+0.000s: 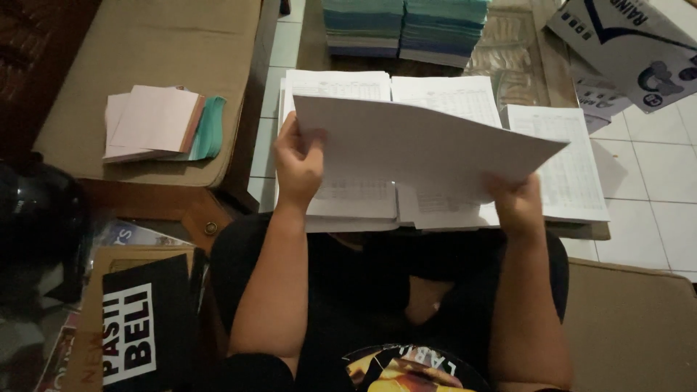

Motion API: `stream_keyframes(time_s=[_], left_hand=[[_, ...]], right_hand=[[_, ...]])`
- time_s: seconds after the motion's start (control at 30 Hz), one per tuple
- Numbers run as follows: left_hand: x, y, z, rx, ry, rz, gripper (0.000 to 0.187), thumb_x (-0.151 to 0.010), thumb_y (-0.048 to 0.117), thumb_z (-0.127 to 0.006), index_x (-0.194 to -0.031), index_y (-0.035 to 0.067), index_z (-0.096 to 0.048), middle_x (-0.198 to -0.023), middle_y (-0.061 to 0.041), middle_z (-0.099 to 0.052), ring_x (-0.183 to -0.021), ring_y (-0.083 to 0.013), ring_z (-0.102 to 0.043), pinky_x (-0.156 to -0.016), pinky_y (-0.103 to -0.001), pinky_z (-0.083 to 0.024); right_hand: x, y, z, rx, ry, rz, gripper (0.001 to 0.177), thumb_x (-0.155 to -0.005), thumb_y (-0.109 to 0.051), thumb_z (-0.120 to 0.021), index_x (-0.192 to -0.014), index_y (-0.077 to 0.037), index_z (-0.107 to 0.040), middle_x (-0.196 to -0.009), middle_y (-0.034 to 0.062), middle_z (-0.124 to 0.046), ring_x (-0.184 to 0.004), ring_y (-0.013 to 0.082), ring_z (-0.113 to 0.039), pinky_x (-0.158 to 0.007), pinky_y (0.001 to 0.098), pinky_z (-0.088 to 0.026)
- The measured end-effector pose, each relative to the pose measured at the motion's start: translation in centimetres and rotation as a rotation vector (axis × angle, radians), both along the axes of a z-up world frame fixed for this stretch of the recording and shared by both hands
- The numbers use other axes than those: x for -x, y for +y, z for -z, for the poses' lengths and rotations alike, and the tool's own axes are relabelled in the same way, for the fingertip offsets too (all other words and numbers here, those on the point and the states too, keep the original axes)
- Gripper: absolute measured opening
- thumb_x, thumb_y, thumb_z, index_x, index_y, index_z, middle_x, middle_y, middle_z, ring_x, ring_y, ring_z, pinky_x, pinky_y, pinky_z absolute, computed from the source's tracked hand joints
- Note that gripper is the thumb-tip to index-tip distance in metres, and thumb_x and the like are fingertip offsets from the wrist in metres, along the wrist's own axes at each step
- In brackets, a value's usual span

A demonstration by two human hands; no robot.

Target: A person is sitting on the floor flipping through and organizing large stacks of printed documents.

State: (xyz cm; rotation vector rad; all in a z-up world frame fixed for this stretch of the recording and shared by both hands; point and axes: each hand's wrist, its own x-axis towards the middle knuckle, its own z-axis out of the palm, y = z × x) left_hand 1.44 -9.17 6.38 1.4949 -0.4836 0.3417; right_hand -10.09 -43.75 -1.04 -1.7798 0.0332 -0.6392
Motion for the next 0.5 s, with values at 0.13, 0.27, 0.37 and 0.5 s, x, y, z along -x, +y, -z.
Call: stream_keyframes(time_s=[0.13, 0.27, 0.37, 0.5], left_hand=[[0.2, -0.2, 0.1, 0.005, -0.004, -0.041, 0.013, -0.102, 0.003, -0.053, -0.106, 0.014, -0.06, -0.089, 0.001, -0.06, -0.087, -0.0105, -0.059, -0.084, -0.031, -0.047], [0.4, -0.5, 1.3, -0.095, -0.073, -0.401, 0.037, -0.108, 0.018, -0.058, -0.14, 0.01, -0.042, -0.135, -0.014, -0.053, -0.124, -0.03, -0.054, -0.102, -0.046, -0.044], [3.9, 0.3, -3.3, 0.001, 0.114, -0.055, 0.067, -0.106, 0.049, -0.049, -0.153, 0.006, -0.027, -0.141, -0.016, -0.047, -0.128, -0.0318, -0.051, -0.101, -0.047, -0.045], [7.0, 0.5, -7.2, -0.054, 0.291, 0.349, 0.08, -0.102, 0.037, -0.056, -0.154, -0.011, -0.017, -0.14, -0.038, -0.049, -0.125, -0.0494, -0.058, -0.099, -0.063, -0.052]], right_hand=[[1.1, 3.3, -3.4, 0.067, 0.024, 0.063, 0.027, -0.098, -0.017, -0.066, -0.119, 0.0, -0.072, -0.081, 0.0129, -0.063, -0.078, 0.0156, -0.056, -0.069, 0.0446, -0.049], [2.7, 5.9, -4.2, 0.16, -0.107, 0.379, 0.018, -0.104, -0.009, -0.068, -0.115, 0.005, -0.071, -0.086, 0.0202, -0.063, -0.082, 0.025, -0.06, -0.078, 0.0427, -0.049], [4.0, 8.9, -6.2, 0.41, -0.325, 0.304, 0.02, -0.106, -0.002, -0.063, -0.119, 0.013, -0.069, -0.107, 0.0308, -0.067, -0.101, 0.0388, -0.067, -0.087, 0.0469, -0.053], [4.0, 15.5, -8.1, 0.876, -0.473, -0.012, 0.023, -0.1, -0.006, -0.061, -0.115, -0.007, -0.078, -0.123, 0.0148, -0.076, -0.11, 0.0333, -0.074, -0.091, 0.041, -0.058]])
